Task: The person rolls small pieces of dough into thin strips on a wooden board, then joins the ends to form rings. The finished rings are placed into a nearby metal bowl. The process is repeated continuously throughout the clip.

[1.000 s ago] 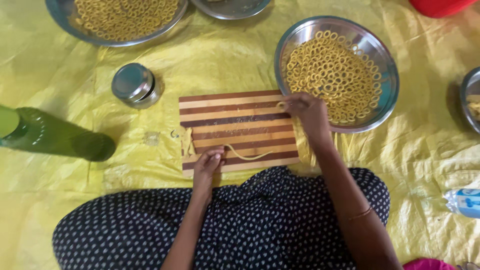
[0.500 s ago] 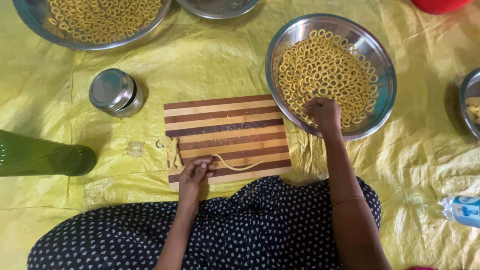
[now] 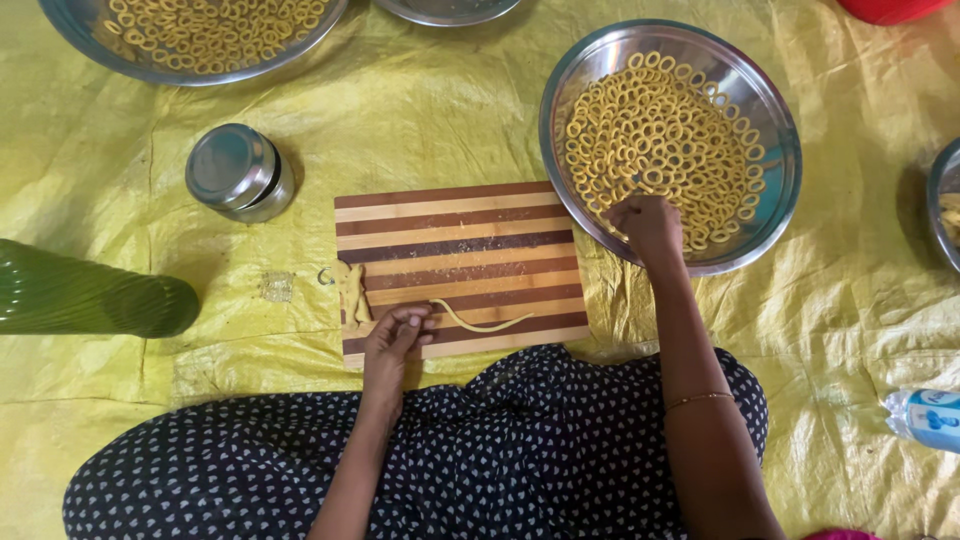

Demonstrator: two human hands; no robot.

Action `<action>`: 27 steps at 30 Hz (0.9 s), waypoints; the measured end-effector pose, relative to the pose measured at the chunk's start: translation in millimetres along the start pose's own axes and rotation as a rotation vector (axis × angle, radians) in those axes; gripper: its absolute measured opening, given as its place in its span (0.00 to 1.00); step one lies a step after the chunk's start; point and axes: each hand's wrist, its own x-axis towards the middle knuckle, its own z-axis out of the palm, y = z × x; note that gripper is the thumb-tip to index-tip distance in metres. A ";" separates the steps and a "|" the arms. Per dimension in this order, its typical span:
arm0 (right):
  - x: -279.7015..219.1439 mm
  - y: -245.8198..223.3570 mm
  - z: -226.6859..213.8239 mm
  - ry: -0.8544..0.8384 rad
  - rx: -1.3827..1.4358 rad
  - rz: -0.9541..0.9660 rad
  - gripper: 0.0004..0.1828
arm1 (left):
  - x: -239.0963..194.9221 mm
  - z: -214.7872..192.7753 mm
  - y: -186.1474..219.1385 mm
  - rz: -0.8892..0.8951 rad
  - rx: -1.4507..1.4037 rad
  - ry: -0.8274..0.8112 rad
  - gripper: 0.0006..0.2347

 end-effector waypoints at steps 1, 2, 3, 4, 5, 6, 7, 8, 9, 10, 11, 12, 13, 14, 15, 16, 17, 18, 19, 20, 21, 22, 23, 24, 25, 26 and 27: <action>-0.5 -0.7 -0.8 0.006 -0.005 -0.019 0.06 | -0.1 0.0 0.2 -0.007 0.013 0.006 0.08; -0.5 -0.8 -1.7 0.013 -0.009 -0.038 0.07 | -0.1 0.0 0.5 -0.013 0.027 0.012 0.08; -0.3 -0.6 -2.1 0.019 -0.013 -0.058 0.08 | 0.2 0.3 0.7 -0.005 0.015 0.003 0.08; -0.2 0.2 -1.7 0.016 -0.004 -0.057 0.08 | 0.0 0.6 0.7 0.002 0.003 -0.006 0.08; 0.4 0.9 -1.1 0.014 0.005 -0.056 0.08 | -0.3 0.7 0.7 0.009 -0.010 -0.016 0.08; 1.4 1.6 -0.8 0.013 0.014 -0.055 0.08 | -0.2 0.9 1.0 0.008 -0.009 -0.015 0.08; 1.9 2.3 -0.6 0.020 0.014 -0.056 0.08 | -0.1 1.0 1.2 0.007 -0.008 -0.014 0.08; 2.0 3.0 -0.6 0.026 0.013 -0.057 0.08 | -0.3 1.2 1.1 0.006 -0.008 -0.014 0.07; 1.7 2.8 -0.4 0.032 0.012 -0.057 0.08 | -0.5 1.3 1.0 0.002 -0.007 -0.012 0.08; 1.5 0.9 0.5 0.045 0.010 -0.092 0.08 | -0.6 1.0 1.0 -0.001 -0.007 -0.009 0.08; 1.2 -2.3 1.2 0.057 0.008 -0.127 0.08 | -0.3 0.9 0.9 -0.003 -0.007 -0.007 0.08; -0.8 -6.7 2.8 0.068 0.006 -0.162 0.08 | -0.6 0.3 0.8 0.003 0.002 -0.009 0.08; -5.3 -12.3 5.8 0.051 -0.008 -0.253 0.07 | -0.6 -0.1 0.8 0.009 0.012 -0.011 0.08; -11.7 -19.9 10.8 0.033 -0.022 -0.346 0.07 | -0.2 0.0 0.5 0.016 0.020 -0.012 0.08; -20.1 -28.8 16.7 0.016 -0.037 -0.439 0.06 | 0.1 0.3 0.2 0.026 -0.006 -0.024 0.08; -34.2 -37.1 24.8 -0.071 0.005 -0.512 0.07 | 0.4 1.0 -0.2 0.036 -0.033 -0.036 0.08; -51.8 -46.0 34.6 -0.159 0.046 -0.583 0.07 | 0.2 1.5 -0.5 0.047 -0.060 -0.047 0.08; -67.8 -58.3 46.3 -0.314 -0.054 -0.526 0.07 | -0.6 0.9 -0.3 0.039 -0.041 -0.037 0.08; -84.5 -70.2 56.6 -0.468 -0.155 -0.466 0.08 | -1.2 0.9 -0.1 0.031 -0.023 -0.027 0.08; -104.5 -78.0 62.9 -0.510 -0.169 -0.590 0.07 | -1.8 0.9 0.4 0.023 -0.003 -0.018 0.08; -123.1 -85.3 67.9 -0.551 -0.181 -0.715 0.07 | -2.5 1.4 0.8 0.032 -0.001 -0.013 0.08; -137.8 -95.7 75.9 -0.610 -0.299 -0.659 0.07 | -2.8 2.0 1.3 0.041 0.001 -0.010 0.08; -151.5 -106.1 84.6 -0.667 -0.417 -0.601 0.08 | -3.7 2.4 1.9 0.049 0.004 -0.007 0.08; -160.0 -113.5 88.3 -0.718 -0.536 -0.541 0.10 | -3.9 3.2 2.6 0.072 0.024 0.002 0.08; -164.4 -117.3 88.5 -0.675 -0.558 -0.578 0.10 | -4.5 3.7 3.3 0.095 0.045 0.011 0.08; -166.4 -119.8 89.0 -0.631 -0.581 -0.613 0.10 | -4.7 4.6 3.7 0.118 0.064 0.019 0.08; -166.9 -121.0 90.1 -0.587 -0.603 -0.648 0.10 | -4.8 4.9 4.2 0.129 0.069 0.019 0.08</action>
